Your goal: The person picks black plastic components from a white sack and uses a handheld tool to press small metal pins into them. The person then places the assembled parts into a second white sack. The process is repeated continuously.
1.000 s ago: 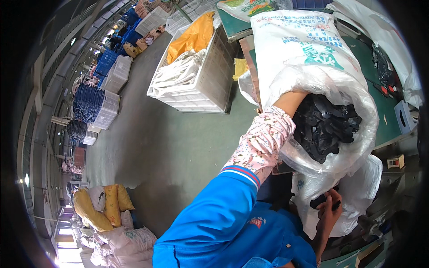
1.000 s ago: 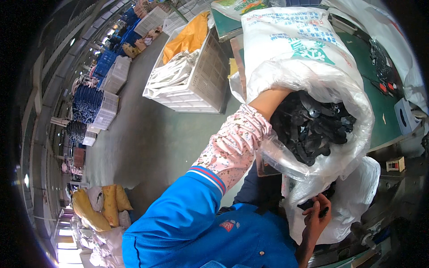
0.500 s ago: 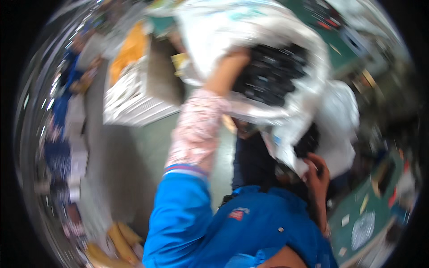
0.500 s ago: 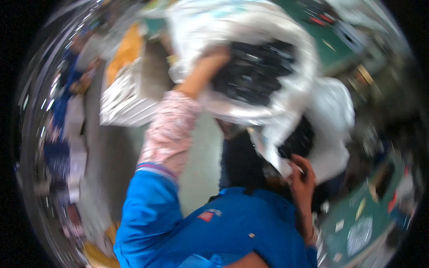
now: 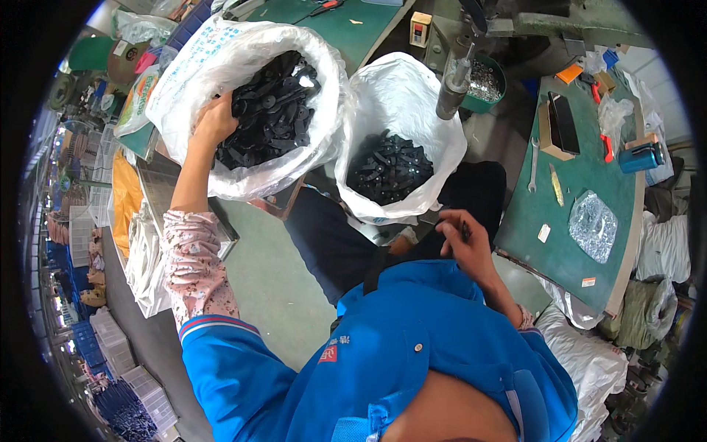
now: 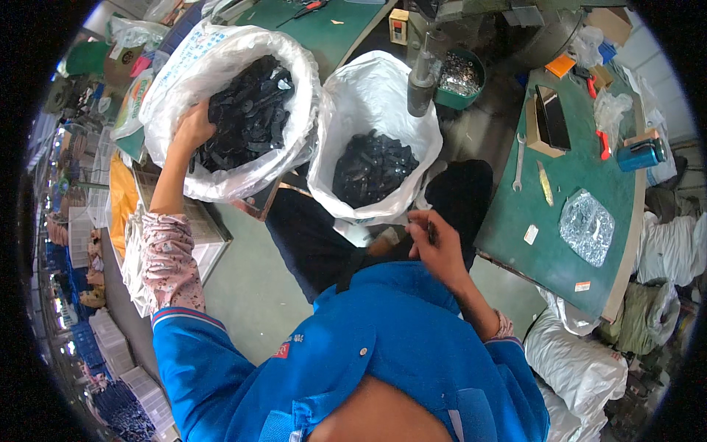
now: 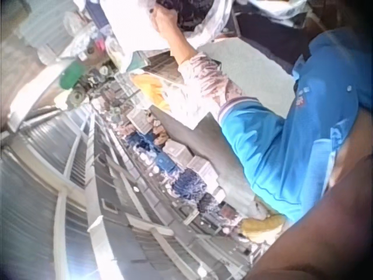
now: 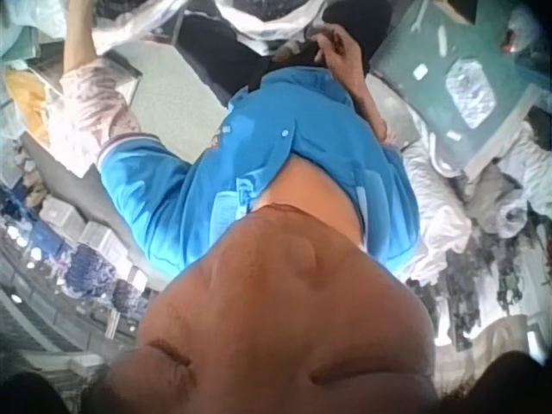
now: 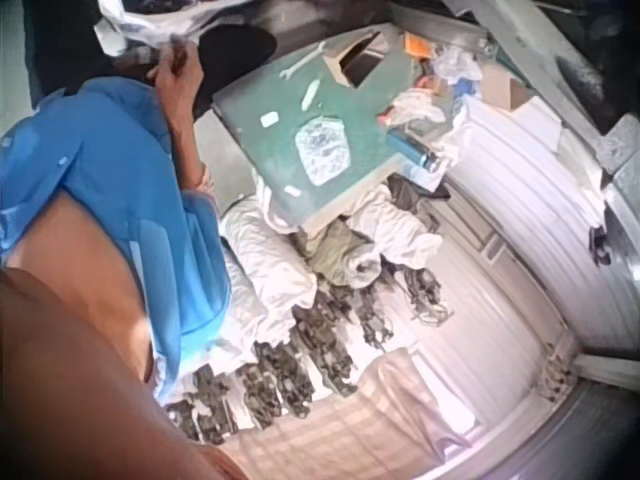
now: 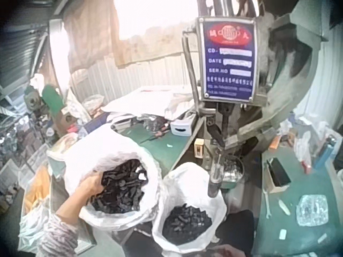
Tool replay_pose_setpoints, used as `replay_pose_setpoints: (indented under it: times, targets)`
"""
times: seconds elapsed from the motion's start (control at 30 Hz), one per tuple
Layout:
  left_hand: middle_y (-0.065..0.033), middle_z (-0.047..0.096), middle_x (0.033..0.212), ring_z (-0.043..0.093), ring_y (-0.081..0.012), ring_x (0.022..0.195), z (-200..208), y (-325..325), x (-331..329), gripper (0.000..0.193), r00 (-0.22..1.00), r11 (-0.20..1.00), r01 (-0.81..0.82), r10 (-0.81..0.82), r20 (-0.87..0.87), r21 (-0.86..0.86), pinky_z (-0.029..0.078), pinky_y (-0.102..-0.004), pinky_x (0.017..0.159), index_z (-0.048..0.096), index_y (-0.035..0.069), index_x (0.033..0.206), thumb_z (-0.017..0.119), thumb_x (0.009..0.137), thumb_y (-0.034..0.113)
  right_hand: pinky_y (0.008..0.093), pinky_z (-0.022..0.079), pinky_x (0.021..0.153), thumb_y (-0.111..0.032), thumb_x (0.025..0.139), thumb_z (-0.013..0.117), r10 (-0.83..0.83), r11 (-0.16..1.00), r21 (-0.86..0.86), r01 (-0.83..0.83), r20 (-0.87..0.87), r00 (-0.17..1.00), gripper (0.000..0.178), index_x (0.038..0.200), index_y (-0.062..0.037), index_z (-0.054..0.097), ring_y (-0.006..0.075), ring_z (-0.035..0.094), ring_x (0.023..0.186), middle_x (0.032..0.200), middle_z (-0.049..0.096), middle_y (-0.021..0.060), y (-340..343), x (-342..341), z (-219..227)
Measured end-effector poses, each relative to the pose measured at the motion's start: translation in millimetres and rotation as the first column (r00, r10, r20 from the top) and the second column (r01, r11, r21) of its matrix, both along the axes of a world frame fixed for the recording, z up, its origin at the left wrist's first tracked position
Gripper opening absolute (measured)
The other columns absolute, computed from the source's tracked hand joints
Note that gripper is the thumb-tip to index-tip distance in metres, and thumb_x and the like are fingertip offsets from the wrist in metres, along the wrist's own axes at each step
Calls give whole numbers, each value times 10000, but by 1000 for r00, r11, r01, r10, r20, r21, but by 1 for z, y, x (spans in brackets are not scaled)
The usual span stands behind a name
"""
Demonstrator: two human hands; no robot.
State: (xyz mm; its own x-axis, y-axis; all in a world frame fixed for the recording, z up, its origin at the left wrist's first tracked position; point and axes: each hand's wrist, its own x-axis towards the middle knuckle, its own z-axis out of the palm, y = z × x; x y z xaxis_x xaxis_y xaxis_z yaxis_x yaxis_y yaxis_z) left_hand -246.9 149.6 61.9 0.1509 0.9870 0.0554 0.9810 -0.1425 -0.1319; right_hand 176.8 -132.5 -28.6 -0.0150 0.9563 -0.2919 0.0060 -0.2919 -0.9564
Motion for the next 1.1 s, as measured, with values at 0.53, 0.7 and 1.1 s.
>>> replay_pose_setpoints:
  times: [0.53, 0.7, 1.1]
  targets:
    - [-246, 555, 1188, 528, -414, 1118, -16, -37, -10, 807, 972, 997, 27, -44, 230, 78, 442, -464, 923, 325, 152, 1428, 648, 701, 12, 482, 481, 733, -59, 743, 578, -187, 956, 277, -99, 833, 521, 299, 1029, -94, 660, 422, 608, 891, 893, 638, 232, 156, 100, -75]
    - [-257, 562, 1198, 540, -395, 1126, -12, -38, -7, 765, 946, 995, 12, -44, 320, 102, 435, -432, 945, 360, 105, 1403, 653, 700, 30, 469, 479, 770, -45, 740, 572, -200, 980, 167, 112, 837, 509, 280, 1001, -77, 667, 419, 605, 913, 914, 633, 247, 123, 144, -86]
    - [-236, 574, 1209, 557, -321, 1144, -6, -39, -12, 694, 841, 987, 16, -102, 532, 163, 405, -345, 997, 417, -45, 1339, 651, 690, 37, 436, 488, 739, -30, 709, 634, 298, 753, 80, -653, 844, 447, 512, 1202, -133, 542, 349, 589, 929, 992, 601, 126, 156, -37, -17]
